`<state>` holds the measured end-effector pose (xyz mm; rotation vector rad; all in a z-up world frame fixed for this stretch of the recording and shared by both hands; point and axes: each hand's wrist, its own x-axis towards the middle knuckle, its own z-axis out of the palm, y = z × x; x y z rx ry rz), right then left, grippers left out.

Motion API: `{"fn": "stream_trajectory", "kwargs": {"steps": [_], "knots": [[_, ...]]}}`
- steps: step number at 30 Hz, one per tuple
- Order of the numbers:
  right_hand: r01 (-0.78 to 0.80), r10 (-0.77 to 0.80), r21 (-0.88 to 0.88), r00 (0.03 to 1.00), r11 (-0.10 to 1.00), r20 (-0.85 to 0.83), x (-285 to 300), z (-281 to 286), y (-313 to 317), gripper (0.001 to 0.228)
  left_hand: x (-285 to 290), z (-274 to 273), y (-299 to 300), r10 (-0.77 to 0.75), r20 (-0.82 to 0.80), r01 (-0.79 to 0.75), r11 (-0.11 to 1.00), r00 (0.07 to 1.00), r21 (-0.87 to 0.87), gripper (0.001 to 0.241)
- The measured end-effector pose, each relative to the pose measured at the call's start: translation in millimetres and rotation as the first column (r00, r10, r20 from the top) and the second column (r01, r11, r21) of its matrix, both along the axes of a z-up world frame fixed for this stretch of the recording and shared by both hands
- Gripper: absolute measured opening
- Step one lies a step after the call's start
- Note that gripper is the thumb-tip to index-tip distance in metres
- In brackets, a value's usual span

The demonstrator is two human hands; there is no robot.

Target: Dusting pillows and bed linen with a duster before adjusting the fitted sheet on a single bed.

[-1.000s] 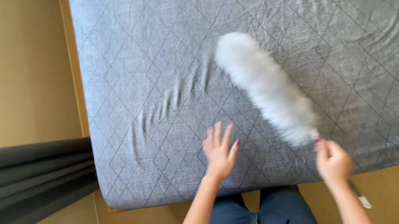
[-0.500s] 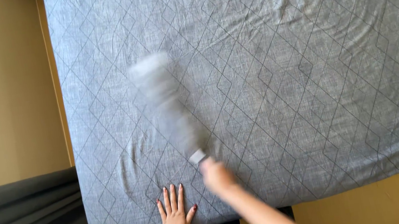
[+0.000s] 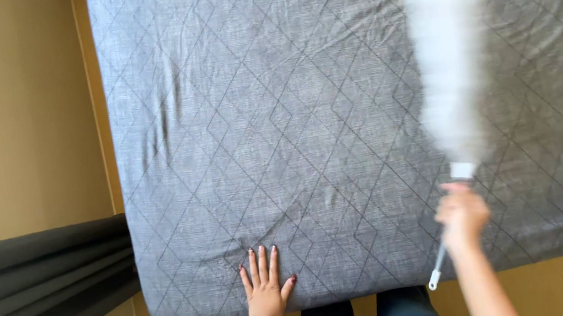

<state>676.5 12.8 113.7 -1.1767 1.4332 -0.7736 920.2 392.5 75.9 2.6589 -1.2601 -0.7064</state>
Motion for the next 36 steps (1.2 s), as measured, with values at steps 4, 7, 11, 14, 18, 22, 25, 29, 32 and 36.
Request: {"fn": "stream_trajectory", "kwargs": {"steps": [4, 7, 11, 14, 18, 22, 25, 29, 32, 36], "knots": [[0.622, -0.626, 0.090, 0.754, 0.778, 0.198, -88, -79, -80, 0.030, 4, -2, -3, 0.009, -0.022, -0.010, 0.998, 1.000, -0.061, 0.089], [0.519, -0.517, -0.003, 0.852, 0.855, -0.084, -33, -89, -37, 0.023, 18, 39, -21, 0.097, -0.136, -0.101, 0.995, 0.986, -0.019, 0.088], [-0.339, 0.475, 0.332, 0.633, 0.880, -0.611, 43, -66, 111, 0.029, -13, -21, -6, 0.416, -0.325, -0.507, 0.814, 0.849, -0.285, 0.065], [-0.887, 0.939, 0.393, 0.115, 0.244, -0.323, 86, -38, 195, 0.025, -37, -10, -13, 0.503, -0.846, -0.978, -0.007, 0.176, -0.208, 0.049], [-0.876, 0.979, 0.443, -0.132, -0.188, 0.155, 129, -5, 251, 0.036, -64, 0, 10, 0.161, -0.948, -0.895, -0.404, -0.275, 0.191, 0.044], [-0.926, 0.917, 0.375, 0.107, -0.050, 0.385, 97, 17, 252, 0.030, -75, -4, 54, 0.021, -0.977, -0.872, -0.455, -0.212, 0.180, 0.039], [-0.923, 0.852, 0.367, 0.285, 0.119, 0.440, 48, -7, 233, 0.025, -68, 9, 37, 0.073, -0.992, -0.900, -0.430, -0.107, 0.066, 0.038], [-0.812, 0.763, 0.422, 0.553, 0.402, 0.336, -56, -93, 163, 0.026, -33, 69, -40, 0.358, -0.928, -0.925, -0.379, -0.107, -0.040, 0.020], [-0.545, 0.644, 0.587, 0.763, 0.599, 0.051, -142, -91, 91, 0.028, -19, 29, -55, 0.558, -0.816, -0.934, -0.190, 0.152, -0.304, 0.030], [-0.254, 0.318, 0.492, 0.947, 0.833, -0.050, -250, -74, 38, 0.026, -28, -46, -96, 0.833, -0.156, -0.641, 0.274, 0.531, -0.717, 0.023]]}}
